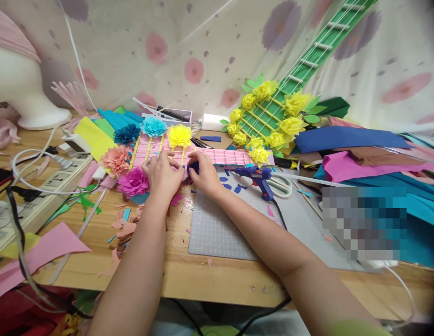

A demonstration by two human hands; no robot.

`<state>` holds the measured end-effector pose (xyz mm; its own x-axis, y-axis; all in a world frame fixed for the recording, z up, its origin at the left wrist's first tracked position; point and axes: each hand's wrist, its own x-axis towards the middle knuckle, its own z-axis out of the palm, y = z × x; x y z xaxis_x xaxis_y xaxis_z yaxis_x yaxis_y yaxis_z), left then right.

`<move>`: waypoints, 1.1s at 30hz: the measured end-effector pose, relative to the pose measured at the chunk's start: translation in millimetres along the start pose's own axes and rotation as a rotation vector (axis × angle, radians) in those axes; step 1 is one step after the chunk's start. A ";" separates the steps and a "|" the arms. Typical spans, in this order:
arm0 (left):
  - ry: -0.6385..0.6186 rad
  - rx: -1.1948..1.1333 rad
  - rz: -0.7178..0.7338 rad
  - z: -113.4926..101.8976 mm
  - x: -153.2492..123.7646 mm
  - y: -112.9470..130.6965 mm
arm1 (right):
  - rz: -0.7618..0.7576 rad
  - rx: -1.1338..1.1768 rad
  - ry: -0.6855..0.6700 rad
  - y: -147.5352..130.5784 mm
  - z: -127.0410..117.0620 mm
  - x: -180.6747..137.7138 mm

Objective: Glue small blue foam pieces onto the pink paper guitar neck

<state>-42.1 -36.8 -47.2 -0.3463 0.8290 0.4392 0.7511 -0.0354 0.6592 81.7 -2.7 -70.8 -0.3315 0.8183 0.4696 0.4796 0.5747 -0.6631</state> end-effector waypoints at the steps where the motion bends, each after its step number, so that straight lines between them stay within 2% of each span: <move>1: -0.007 0.003 0.006 0.7 -0.1 -0.8 | -0.004 0.000 0.003 0.4 0.2 -0.1; 7: -0.050 0.078 0.029 4.7 0.1 -5.3 | -0.019 -0.012 -0.004 2.8 0.6 -1.0; 16: -0.048 0.051 0.003 9.2 1.9 -8.8 | -0.030 -0.026 -0.006 5.5 1.3 -2.5; 24: -0.230 0.144 -0.058 -0.1 3.0 1.3 | -0.052 -0.014 0.021 5.7 1.6 -3.0; 33: -0.235 0.163 -0.124 -1.4 5.0 5.8 | -0.034 -0.016 0.002 3.1 -0.7 -3.0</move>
<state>-40.3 -33.7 -40.4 -0.3156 0.9285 0.1956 0.7983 0.1484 0.5838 84.8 -3.4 -73.9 -0.3461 0.7982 0.4931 0.4807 0.6022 -0.6374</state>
